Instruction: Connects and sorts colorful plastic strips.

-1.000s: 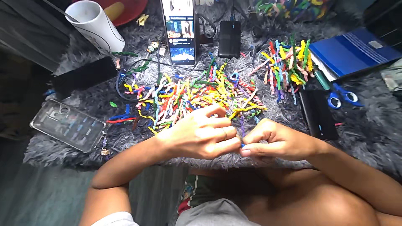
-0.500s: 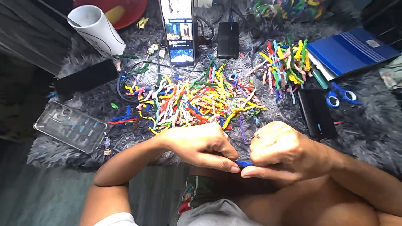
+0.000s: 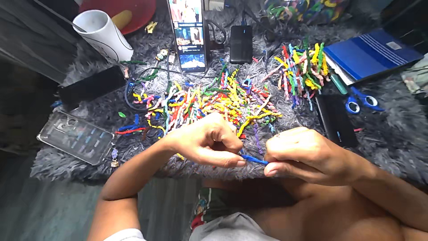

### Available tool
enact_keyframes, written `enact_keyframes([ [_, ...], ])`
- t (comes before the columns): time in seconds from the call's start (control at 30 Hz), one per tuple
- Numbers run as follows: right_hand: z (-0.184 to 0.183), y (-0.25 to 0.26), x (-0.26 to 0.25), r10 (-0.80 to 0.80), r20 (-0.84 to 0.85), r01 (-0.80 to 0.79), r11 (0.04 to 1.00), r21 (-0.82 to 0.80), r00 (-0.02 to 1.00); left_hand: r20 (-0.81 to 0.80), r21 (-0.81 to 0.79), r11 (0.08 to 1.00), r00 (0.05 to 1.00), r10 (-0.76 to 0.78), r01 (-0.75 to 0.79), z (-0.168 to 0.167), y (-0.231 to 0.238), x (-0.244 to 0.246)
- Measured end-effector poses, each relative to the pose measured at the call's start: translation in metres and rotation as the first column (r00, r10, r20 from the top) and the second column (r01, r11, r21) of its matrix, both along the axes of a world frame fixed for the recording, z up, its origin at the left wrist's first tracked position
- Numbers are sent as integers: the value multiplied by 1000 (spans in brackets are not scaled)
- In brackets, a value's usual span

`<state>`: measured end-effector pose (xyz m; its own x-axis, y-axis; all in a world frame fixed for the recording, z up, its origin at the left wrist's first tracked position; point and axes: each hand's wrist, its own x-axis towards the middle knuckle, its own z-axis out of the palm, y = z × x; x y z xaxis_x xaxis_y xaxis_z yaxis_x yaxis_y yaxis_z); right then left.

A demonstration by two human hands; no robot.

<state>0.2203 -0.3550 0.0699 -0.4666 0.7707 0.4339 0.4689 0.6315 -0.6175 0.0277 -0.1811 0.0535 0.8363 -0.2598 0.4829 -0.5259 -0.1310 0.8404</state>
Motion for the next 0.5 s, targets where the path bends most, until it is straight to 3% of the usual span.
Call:
enact_keyframes([
  [0.13, -3, -1, -1, 45, -23, -45, 999, -4, 999, -19, 27, 999, 999, -29, 30, 0, -1, 1],
  [0.23, -10, 0, -7, 74, 118, -72, 997, -18, 990, -93, 98, 991, 992, -81, 91, -2, -1, 0],
  [0.37, -10, -3, -11, -121, 385, 85, 991, 107, 915, -135, 208, 975, 989, -56, 83, -3, 3, 1],
  [0.5, -6, -4, -8, -298, 455, 204, 948, 244, 839, -123, 258, 964, 988, 99, -64, 2, 6, 2],
])
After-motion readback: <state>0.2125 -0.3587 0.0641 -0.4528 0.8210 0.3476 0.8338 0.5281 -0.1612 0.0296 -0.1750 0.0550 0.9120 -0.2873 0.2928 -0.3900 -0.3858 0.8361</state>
